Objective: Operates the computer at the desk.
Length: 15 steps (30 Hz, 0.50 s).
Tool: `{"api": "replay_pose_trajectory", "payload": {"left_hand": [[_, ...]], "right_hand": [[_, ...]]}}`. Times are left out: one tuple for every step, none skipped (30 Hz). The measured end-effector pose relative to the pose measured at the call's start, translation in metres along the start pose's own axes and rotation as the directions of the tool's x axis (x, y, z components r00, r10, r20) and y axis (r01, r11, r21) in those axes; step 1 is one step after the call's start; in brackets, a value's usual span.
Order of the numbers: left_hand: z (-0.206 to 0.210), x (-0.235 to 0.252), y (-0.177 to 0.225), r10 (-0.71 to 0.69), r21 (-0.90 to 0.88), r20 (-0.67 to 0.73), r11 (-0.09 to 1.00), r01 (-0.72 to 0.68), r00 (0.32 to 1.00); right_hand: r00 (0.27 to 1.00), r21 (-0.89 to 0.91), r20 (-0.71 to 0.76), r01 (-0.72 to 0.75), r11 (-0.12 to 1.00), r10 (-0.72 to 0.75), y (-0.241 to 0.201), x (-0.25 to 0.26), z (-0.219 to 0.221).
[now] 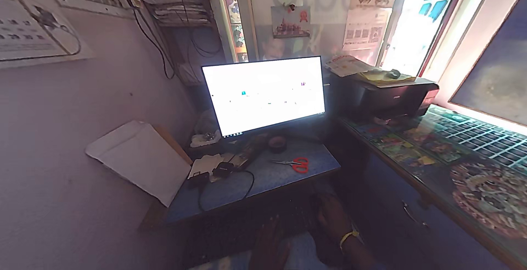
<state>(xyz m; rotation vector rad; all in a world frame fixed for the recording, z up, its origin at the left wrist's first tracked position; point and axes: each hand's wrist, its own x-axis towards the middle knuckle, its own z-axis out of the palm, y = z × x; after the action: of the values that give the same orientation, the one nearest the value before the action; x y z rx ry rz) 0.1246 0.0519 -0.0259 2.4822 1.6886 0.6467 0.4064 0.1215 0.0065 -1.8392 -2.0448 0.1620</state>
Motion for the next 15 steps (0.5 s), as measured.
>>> {"api": "replay_pose_trajectory", "payload": {"left_hand": [[-0.0001, 0.0000, -0.0001, 0.000, 0.001, -0.004, 1.000, 0.000, 1.000], [0.0002, 0.0001, -0.0003, 0.000, 0.000, -0.006, 1.000, 0.000, 1.000], [0.0006, 0.0003, -0.0008, -0.001, 0.002, -0.003, 1.000, 0.001, 1.000], [0.0013, 0.0007, -0.0014, -0.002, 0.004, -0.001, 1.000, 0.002, 1.000], [0.0016, 0.0011, -0.0018, -0.001, 0.005, 0.003, 1.000, 0.001, 1.000], [0.0015, 0.0012, -0.0019, -0.002, 0.004, 0.007, 1.000, 0.002, 1.000], [0.0009, 0.0013, -0.0018, -0.001, 0.003, 0.008, 1.000, 0.001, 1.000], [0.0002, 0.0013, -0.0014, 0.000, 0.001, 0.007, 1.000, 0.000, 1.000], [-0.0005, 0.0013, -0.0011, -0.001, -0.001, 0.009, 1.000, 0.001, 1.000], [-0.0005, 0.0014, -0.0012, -0.003, -0.002, 0.008, 1.000, 0.003, 1.000], [-0.0007, 0.0012, -0.0012, -0.004, -0.007, 0.007, 1.000, 0.004, 1.000], [-0.0017, 0.0007, -0.0007, -0.006, -0.017, 0.011, 1.000, 0.007, 1.000], [-0.0031, 0.0001, -0.0001, -0.012, -0.033, 0.020, 0.999, 0.013, 1.000], [-0.0040, 0.0001, 0.0003, -0.017, -0.041, 0.025, 0.999, 0.018, 1.000], [-0.0048, 0.0002, 0.0007, -0.020, -0.045, 0.028, 0.999, 0.021, 0.999]], "right_hand": [[1.000, 0.000, 0.002, -0.004, 1.000, 0.004, -0.0006, 0.0003, -0.0007], [1.000, -0.001, 0.004, -0.009, 1.000, 0.009, -0.0009, 0.0006, -0.0010], [1.000, -0.001, -0.002, -0.010, 1.000, 0.010, -0.0008, 0.0007, -0.0007], [1.000, -0.004, -0.017, -0.008, 1.000, 0.008, -0.0001, 0.0007, 0.0006], [1.000, -0.005, -0.030, -0.005, 1.000, 0.005, 0.0006, 0.0008, 0.0017], [0.999, -0.010, -0.045, -0.001, 1.000, 0.000, 0.0014, 0.0009, 0.0032], [0.999, -0.014, -0.050, 0.001, 1.000, -0.002, 0.0020, 0.0010, 0.0043], [0.999, -0.017, -0.049, 0.002, 1.000, -0.003, 0.0021, 0.0010, 0.0045], [0.999, -0.018, -0.042, -0.001, 1.000, 0.000, 0.0020, 0.0011, 0.0041], [0.999, -0.018, -0.036, -0.003, 1.000, 0.003, 0.0020, 0.0013, 0.0038], [0.999, -0.017, -0.031, -0.009, 1.000, 0.008, 0.0019, 0.0015, 0.0037], [1.000, -0.016, -0.023, -0.016, 1.000, 0.016, 0.0017, 0.0016, 0.0037], [1.000, -0.018, -0.014, -0.023, 1.000, 0.022, 0.0016, 0.0014, 0.0038], [1.000, -0.025, -0.006, -0.025, 0.999, 0.025, 0.0022, 0.0018, 0.0046], [1.000, -0.036, 0.014, -0.025, 0.999, 0.026, 0.0029, 0.0024, 0.0056]]}}
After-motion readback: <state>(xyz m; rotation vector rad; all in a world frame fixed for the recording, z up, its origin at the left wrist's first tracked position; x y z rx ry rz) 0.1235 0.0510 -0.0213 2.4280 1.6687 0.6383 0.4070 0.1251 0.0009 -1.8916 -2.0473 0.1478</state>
